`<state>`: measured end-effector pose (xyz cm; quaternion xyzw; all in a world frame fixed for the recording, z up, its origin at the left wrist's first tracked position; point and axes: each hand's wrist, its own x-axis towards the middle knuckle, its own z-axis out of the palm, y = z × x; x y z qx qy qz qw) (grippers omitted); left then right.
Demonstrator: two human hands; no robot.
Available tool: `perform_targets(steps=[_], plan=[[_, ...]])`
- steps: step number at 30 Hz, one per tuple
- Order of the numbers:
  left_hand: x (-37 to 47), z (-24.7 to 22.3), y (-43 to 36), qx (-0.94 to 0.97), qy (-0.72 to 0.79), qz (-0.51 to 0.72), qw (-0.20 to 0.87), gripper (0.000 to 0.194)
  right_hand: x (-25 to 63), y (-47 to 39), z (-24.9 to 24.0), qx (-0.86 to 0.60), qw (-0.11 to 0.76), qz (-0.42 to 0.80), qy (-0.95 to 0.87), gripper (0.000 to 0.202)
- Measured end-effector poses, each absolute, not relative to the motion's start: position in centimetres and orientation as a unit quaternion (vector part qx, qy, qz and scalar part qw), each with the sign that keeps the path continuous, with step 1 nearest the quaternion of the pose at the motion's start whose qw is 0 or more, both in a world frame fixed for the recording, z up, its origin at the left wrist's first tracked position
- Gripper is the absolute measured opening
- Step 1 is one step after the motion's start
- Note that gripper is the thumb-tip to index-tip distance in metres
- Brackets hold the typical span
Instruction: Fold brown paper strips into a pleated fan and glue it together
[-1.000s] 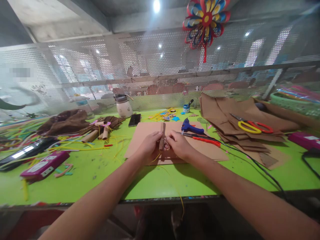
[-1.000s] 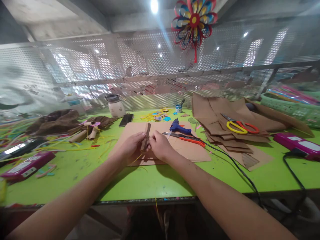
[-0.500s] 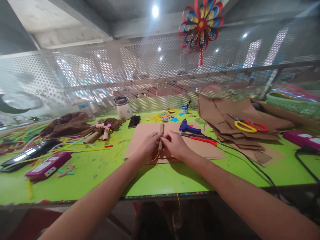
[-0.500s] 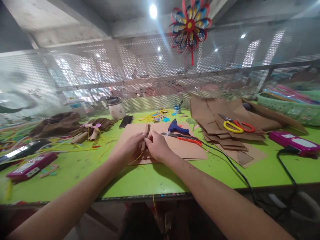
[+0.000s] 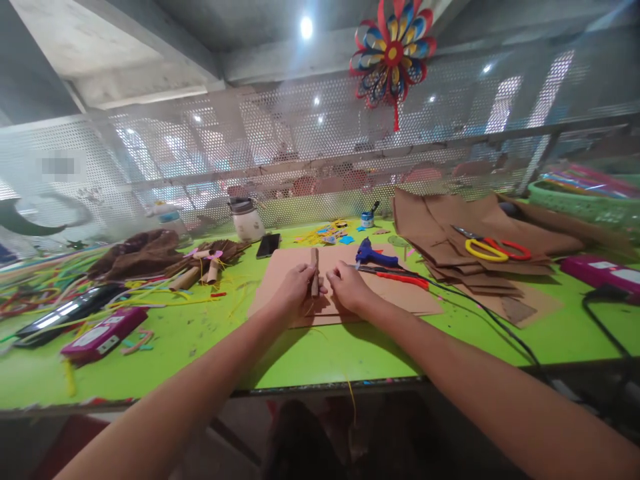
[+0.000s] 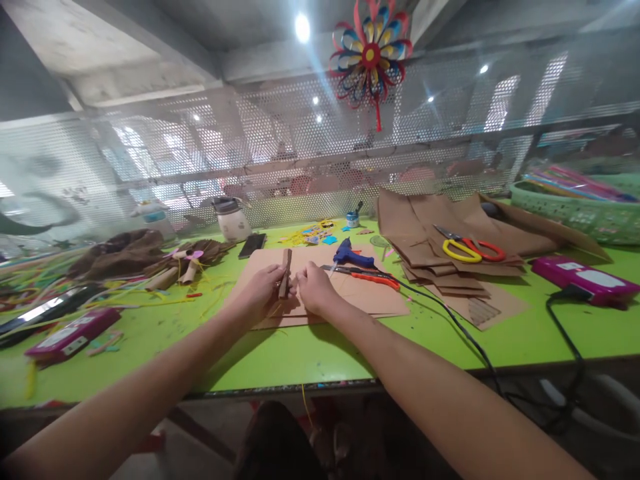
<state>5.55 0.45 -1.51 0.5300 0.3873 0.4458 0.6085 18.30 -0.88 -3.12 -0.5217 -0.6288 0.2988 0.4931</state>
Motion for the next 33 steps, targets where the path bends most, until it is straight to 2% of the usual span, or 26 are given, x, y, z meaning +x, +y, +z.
perform_targets(steps=[4,9,17,27,33], plan=[[5.3,0.3,-0.9,0.503,0.409,0.446,0.617,0.013,18.3,-0.5,-3.5,-0.499,0.516,0.338,-0.609,0.014],[5.4,0.4,-1.6,0.460,0.391,0.451,0.658,0.023,18.4,-0.4,-3.1,-0.471,0.546,0.370,-0.586,0.005],[5.4,-1.4,-2.0,0.502,0.388,0.427,0.645,0.013,18.9,-0.7,-2.5,-0.477,0.572,0.328,-0.581,0.019],[5.2,-0.5,-2.7,0.527,0.437,0.432,0.587,0.014,19.0,-1.3,-1.7,-0.417,0.610,0.350,-0.576,0.027],[5.0,-1.1,-2.0,0.558,0.389,0.444,0.583,0.009,19.0,-1.3,-1.5,-0.388,0.625,0.360,-0.573,0.025]])
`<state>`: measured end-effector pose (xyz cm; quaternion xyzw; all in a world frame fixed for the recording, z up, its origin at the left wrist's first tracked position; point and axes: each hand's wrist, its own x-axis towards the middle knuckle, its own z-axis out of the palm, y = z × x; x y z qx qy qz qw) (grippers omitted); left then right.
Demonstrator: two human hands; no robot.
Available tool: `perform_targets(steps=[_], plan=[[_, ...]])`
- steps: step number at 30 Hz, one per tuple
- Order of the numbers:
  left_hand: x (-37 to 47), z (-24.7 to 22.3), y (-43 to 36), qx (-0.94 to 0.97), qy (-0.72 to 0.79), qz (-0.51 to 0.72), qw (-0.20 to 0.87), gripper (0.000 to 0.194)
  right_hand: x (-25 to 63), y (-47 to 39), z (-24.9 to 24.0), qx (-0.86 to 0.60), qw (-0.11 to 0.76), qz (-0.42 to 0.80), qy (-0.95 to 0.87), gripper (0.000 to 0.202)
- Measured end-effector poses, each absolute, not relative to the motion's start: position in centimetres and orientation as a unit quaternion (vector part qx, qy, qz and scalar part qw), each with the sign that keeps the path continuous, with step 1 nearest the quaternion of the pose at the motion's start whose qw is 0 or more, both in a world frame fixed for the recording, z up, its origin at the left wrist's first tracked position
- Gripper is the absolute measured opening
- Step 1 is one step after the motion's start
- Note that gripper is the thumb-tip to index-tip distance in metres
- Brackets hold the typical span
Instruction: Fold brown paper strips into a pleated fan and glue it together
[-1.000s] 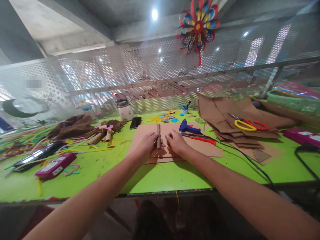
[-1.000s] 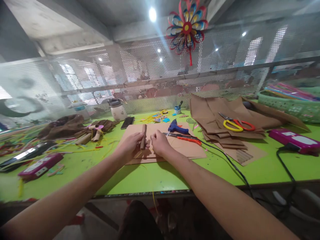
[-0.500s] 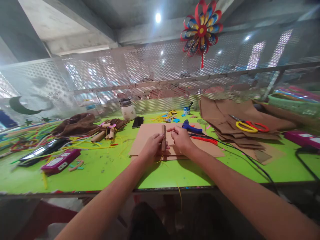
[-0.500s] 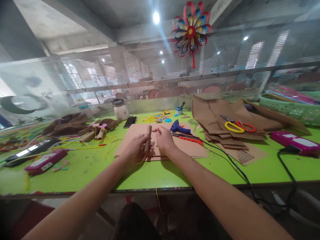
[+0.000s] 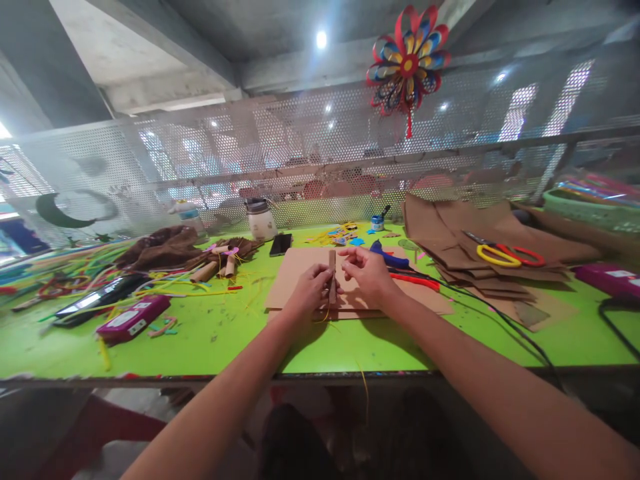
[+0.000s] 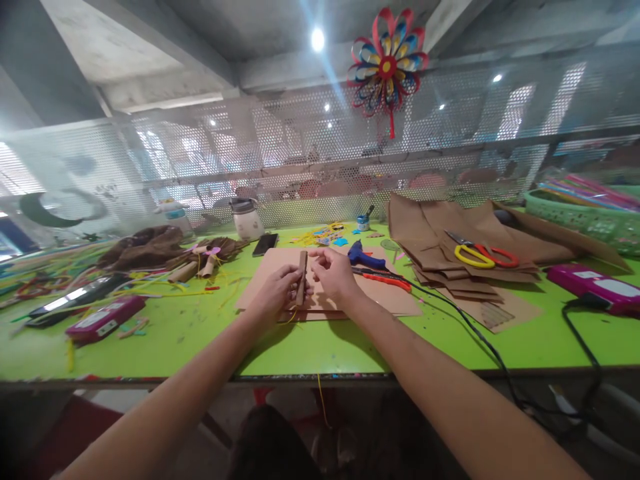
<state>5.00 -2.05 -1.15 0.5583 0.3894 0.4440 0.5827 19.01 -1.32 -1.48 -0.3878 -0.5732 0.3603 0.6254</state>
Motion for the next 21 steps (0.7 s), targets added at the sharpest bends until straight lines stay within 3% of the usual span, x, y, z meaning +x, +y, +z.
perform_targets(steps=[8,15,21], plan=[[4.4,-1.3,-1.6,0.552,0.321,0.452,0.623,0.019,19.6,-1.4,-0.9,-0.364,0.643,0.385,-0.553,0.017],[4.3,-1.1,-1.8,0.534,0.310,0.456,0.641,0.016,19.5,-2.1,-0.1,-0.330,0.633,0.453,-0.534,0.022],[4.4,-1.4,-1.6,0.558,0.292,0.456,0.629,0.020,19.8,-1.4,-0.5,-0.346,0.620,0.441,-0.549,0.024]])
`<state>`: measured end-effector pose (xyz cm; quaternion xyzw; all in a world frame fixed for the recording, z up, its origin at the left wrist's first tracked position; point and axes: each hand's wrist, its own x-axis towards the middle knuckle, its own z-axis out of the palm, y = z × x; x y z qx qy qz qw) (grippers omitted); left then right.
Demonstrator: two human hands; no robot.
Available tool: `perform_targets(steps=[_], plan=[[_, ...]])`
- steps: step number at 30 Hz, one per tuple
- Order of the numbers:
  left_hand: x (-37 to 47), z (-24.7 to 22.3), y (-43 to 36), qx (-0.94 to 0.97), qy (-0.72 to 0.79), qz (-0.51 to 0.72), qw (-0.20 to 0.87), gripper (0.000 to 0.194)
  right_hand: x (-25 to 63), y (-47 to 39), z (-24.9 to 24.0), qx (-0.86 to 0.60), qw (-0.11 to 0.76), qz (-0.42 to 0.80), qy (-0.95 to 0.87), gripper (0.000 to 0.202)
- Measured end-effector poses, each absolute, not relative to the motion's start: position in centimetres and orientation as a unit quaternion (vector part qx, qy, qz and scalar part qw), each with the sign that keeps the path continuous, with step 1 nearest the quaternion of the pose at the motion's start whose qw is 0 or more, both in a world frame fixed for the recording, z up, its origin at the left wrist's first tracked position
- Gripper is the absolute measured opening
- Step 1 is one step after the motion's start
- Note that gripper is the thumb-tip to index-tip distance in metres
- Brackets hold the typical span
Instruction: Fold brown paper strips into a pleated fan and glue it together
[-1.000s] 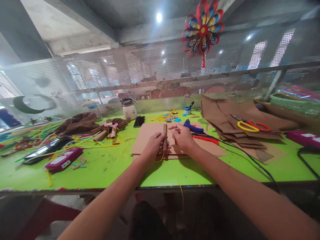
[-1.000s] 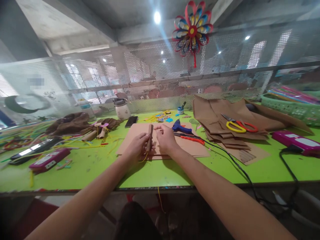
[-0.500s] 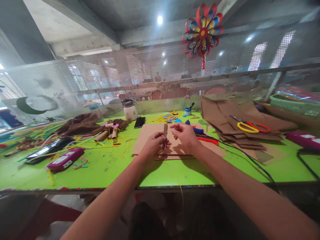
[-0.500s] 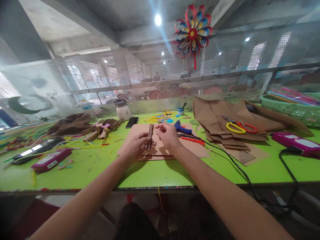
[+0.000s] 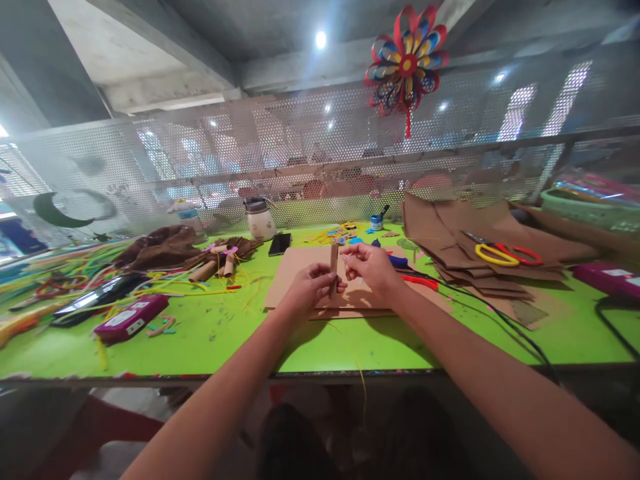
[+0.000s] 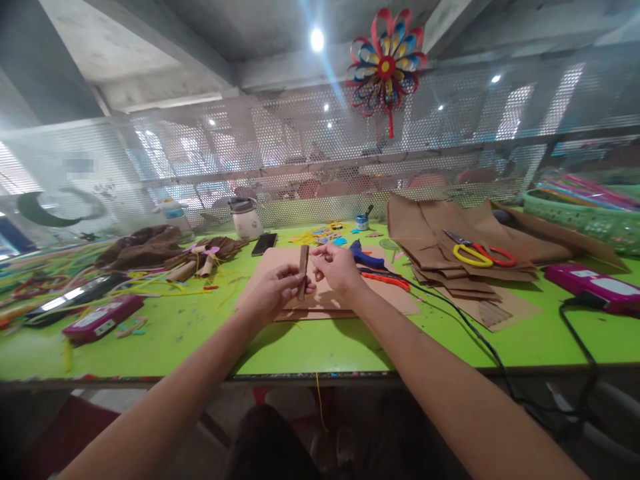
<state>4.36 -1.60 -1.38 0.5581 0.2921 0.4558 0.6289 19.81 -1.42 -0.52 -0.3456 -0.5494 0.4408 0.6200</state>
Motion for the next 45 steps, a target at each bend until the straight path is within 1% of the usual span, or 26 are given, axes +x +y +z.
perform_targets(steps=[8,12,18,22,26,33,37,39,41,45], plan=[[4.7,-1.3,-1.9,0.616,0.314,0.444,0.571,0.022,19.6,-1.1,-1.4,-0.365,0.596,0.419,-0.579,0.024],[4.7,-1.3,-1.9,0.629,0.316,0.436,0.561,0.021,19.7,-0.9,-1.4,-0.370,0.586,0.399,-0.600,0.021],[4.5,-1.4,-1.8,0.588,0.300,0.414,0.627,0.020,20.1,-0.8,-1.1,-0.373,0.556,0.378,-0.639,0.017],[4.3,-1.3,-1.9,0.552,0.292,0.385,0.679,0.015,20.4,-0.7,-1.0,-0.381,0.544,0.371,-0.649,0.017],[4.0,-1.0,-1.9,0.512,0.290,0.370,0.719,0.011,20.5,-0.6,-0.9,-0.374,0.541,0.389,-0.645,0.020],[3.7,-0.9,-1.7,0.488,0.280,0.375,0.737,0.012,21.1,-0.2,-1.1,-0.350,0.566,0.454,-0.593,0.033],[3.7,-0.8,-1.7,0.482,0.289,0.396,0.726,0.013,21.2,-0.6,-0.8,-0.328,0.569,0.493,-0.571,0.035],[3.8,-0.7,-1.7,0.487,0.290,0.401,0.719,0.015,21.3,-1.3,-0.3,-0.302,0.549,0.520,-0.581,0.032],[3.7,-0.7,-1.6,0.500,0.280,0.405,0.713,0.015,21.4,-2.2,0.3,-0.263,0.501,0.554,-0.611,0.027],[3.6,-0.8,-1.3,0.502,0.276,0.421,0.703,0.011,22.0,-4.1,1.5,-0.210,0.340,0.604,-0.690,0.020]])
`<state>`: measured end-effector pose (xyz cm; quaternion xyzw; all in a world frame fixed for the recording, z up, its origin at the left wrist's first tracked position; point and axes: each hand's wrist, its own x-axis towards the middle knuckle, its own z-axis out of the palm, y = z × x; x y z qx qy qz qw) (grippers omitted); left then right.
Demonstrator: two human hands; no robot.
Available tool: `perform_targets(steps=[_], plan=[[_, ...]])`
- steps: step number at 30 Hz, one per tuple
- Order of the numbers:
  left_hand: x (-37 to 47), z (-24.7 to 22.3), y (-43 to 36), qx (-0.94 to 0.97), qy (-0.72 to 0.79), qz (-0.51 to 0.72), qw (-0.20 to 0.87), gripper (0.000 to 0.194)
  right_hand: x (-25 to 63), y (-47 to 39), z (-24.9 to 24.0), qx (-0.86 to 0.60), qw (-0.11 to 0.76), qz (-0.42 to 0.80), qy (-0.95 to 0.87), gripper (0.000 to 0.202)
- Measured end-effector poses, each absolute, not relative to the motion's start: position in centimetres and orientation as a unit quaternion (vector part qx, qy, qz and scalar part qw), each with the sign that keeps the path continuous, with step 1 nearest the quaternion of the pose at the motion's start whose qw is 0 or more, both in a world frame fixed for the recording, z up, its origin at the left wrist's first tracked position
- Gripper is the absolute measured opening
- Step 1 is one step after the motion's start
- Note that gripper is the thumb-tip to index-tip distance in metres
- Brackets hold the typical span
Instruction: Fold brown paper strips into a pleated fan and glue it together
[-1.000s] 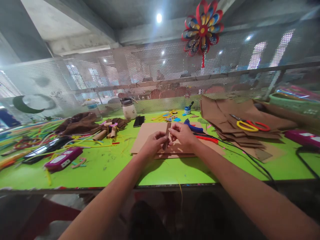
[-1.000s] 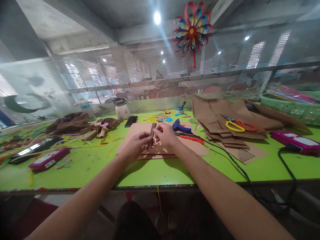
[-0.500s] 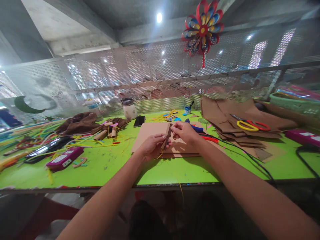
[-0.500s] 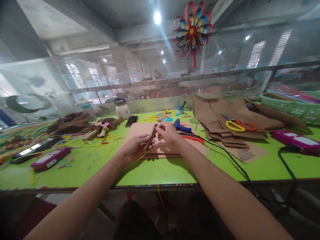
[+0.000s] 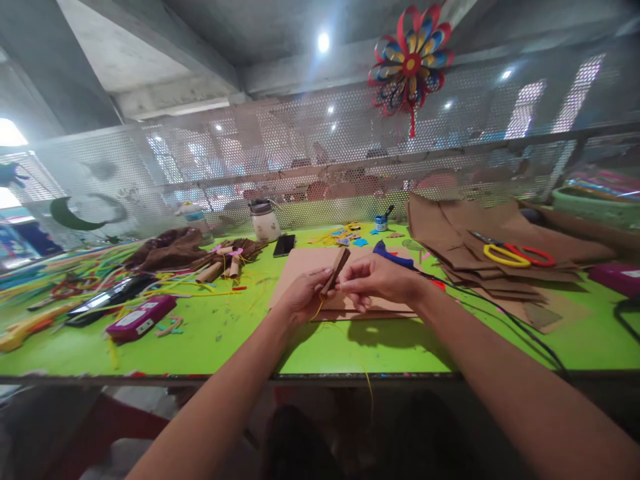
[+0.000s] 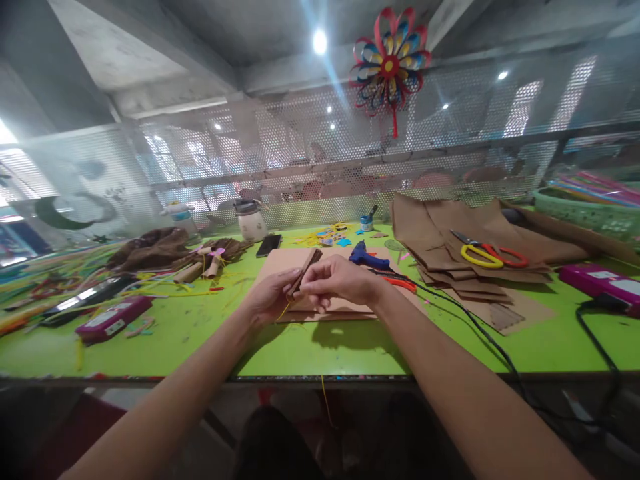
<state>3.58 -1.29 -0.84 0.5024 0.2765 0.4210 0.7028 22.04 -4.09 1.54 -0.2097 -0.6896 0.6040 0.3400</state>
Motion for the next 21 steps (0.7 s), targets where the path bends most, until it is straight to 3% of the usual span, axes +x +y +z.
perform_targets(steps=[6,11,21], plan=[[3.3,-1.2,-0.8,0.463,0.302,0.458,0.696,0.009,22.0,-5.7,2.1,-0.173,0.136,0.650,-0.727,0.023],[3.2,-0.7,-1.0,0.453,0.295,0.467,0.700,0.013,19.9,-7.5,2.0,-0.096,0.035,0.683,-0.723,0.031],[2.8,-0.5,-1.3,0.472,0.264,0.430,0.723,0.018,18.4,-8.0,1.2,-0.144,0.131,0.549,-0.813,0.032]])
